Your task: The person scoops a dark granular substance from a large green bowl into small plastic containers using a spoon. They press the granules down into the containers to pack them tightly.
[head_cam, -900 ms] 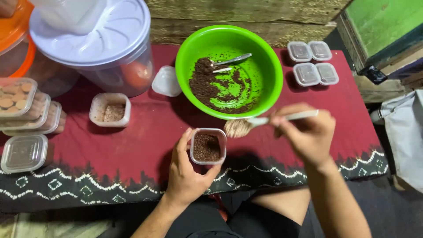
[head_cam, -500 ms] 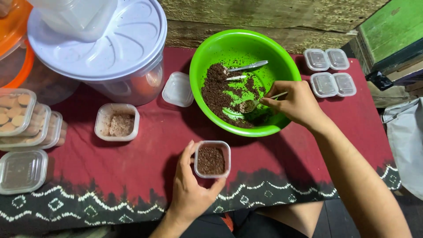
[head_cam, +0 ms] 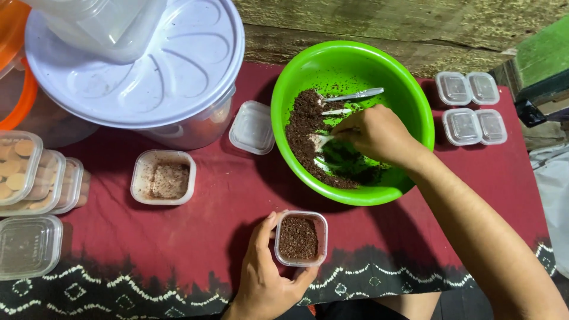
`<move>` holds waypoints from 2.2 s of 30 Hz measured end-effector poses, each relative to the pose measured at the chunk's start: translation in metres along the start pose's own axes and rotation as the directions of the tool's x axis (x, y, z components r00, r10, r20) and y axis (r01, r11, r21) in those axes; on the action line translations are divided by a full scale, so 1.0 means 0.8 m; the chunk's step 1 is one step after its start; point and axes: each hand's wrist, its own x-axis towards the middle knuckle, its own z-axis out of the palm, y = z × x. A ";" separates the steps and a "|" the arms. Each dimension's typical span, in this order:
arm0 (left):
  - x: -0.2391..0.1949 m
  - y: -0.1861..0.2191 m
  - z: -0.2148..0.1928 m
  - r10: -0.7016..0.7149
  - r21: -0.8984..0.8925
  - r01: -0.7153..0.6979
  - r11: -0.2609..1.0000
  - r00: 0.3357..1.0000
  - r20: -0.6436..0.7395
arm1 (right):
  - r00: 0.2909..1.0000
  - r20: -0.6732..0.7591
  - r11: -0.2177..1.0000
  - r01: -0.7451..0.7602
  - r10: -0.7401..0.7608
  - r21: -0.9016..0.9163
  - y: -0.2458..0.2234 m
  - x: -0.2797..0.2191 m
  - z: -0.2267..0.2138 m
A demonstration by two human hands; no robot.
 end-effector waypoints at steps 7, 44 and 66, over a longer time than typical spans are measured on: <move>0.001 0.001 -0.004 -0.046 -0.017 0.046 0.999 0.999 0.023 | 0.994 0.083 0.934 -0.099 0.075 0.342 -0.002 -0.010 -0.020; -0.022 0.069 0.037 -0.004 0.116 -0.018 0.993 0.982 0.188 | 0.866 -0.304 0.845 0.214 -0.397 -0.491 -0.132 -0.327 0.017; -0.035 0.047 0.037 0.092 0.181 -0.127 0.975 0.978 0.189 | 0.951 0.062 0.766 0.282 -0.303 -0.578 -0.156 -0.297 0.052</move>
